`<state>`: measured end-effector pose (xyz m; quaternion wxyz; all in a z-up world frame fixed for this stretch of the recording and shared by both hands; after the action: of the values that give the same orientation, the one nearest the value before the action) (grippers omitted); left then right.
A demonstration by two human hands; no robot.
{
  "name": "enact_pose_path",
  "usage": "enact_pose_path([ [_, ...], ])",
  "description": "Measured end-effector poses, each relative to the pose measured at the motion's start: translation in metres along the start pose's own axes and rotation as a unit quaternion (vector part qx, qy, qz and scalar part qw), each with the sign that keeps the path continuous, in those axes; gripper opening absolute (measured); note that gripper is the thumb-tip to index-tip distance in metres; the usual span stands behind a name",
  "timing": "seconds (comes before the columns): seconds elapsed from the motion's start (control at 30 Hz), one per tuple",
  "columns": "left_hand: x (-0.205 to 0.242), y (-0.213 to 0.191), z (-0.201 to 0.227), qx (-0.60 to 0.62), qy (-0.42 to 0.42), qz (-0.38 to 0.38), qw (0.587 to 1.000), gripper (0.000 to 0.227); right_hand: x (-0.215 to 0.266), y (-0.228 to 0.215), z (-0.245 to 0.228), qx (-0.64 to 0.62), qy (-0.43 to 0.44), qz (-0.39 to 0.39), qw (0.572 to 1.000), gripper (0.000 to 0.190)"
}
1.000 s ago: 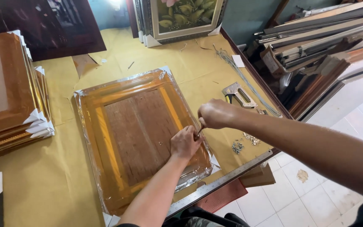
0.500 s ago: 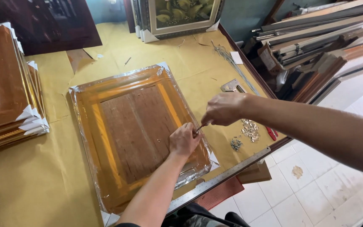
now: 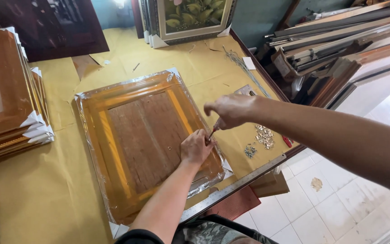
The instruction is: Installing metal hanging hardware onto the back of a wooden picture frame using a screwdriver to create pilot holes.
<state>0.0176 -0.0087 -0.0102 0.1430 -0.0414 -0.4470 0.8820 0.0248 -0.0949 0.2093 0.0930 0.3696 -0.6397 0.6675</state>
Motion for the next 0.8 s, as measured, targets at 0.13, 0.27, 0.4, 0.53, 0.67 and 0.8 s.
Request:
enact_pose_path([
  [0.13, -0.003, 0.0, 0.0, -0.003, 0.0, -0.013, 1.0, 0.025, -0.024, 0.026, 0.028, 0.345, -0.18, -0.012, 0.921, 0.026],
  [0.27, -0.001, -0.001, 0.001, -0.01, -0.005, -0.028, 1.0, 0.026, -0.021, 0.023, 0.024, 0.214, -0.221, 0.031, 0.951, 0.019],
  [0.4, 0.001, -0.003, 0.001, -0.009, -0.003, -0.029, 1.0, 0.027, -0.046, 0.039, 0.046, -0.034, -0.01, 0.032, 0.999, 0.016],
  [0.53, -0.002, -0.002, -0.001, -0.019, -0.003, -0.019, 1.0, 0.028, -0.048, 0.041, 0.054, -0.095, 0.066, 0.05, 0.992, 0.021],
  [0.67, -0.002, -0.008, 0.003, -0.003, 0.014, -0.011, 1.0, 0.027, -0.042, 0.041, 0.064, -0.116, 0.097, -0.034, 0.988, 0.031],
  [0.8, 0.003, -0.01, 0.004, -0.008, 0.007, -0.014, 1.0, 0.026, 0.01, 0.001, 0.008, 0.206, -0.041, -0.049, 0.976, 0.03],
])
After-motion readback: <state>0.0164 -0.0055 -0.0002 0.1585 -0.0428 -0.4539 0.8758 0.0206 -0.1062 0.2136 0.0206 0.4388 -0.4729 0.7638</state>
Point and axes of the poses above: each hand's wrist, its own x-axis away from the middle knuckle, its own y-axis out of the palm, z = x × y, the point moved 2 cm from there along -x, towards the middle knuckle, and after that the axes turned 12 degrees about -y, right-handed, at the moved point
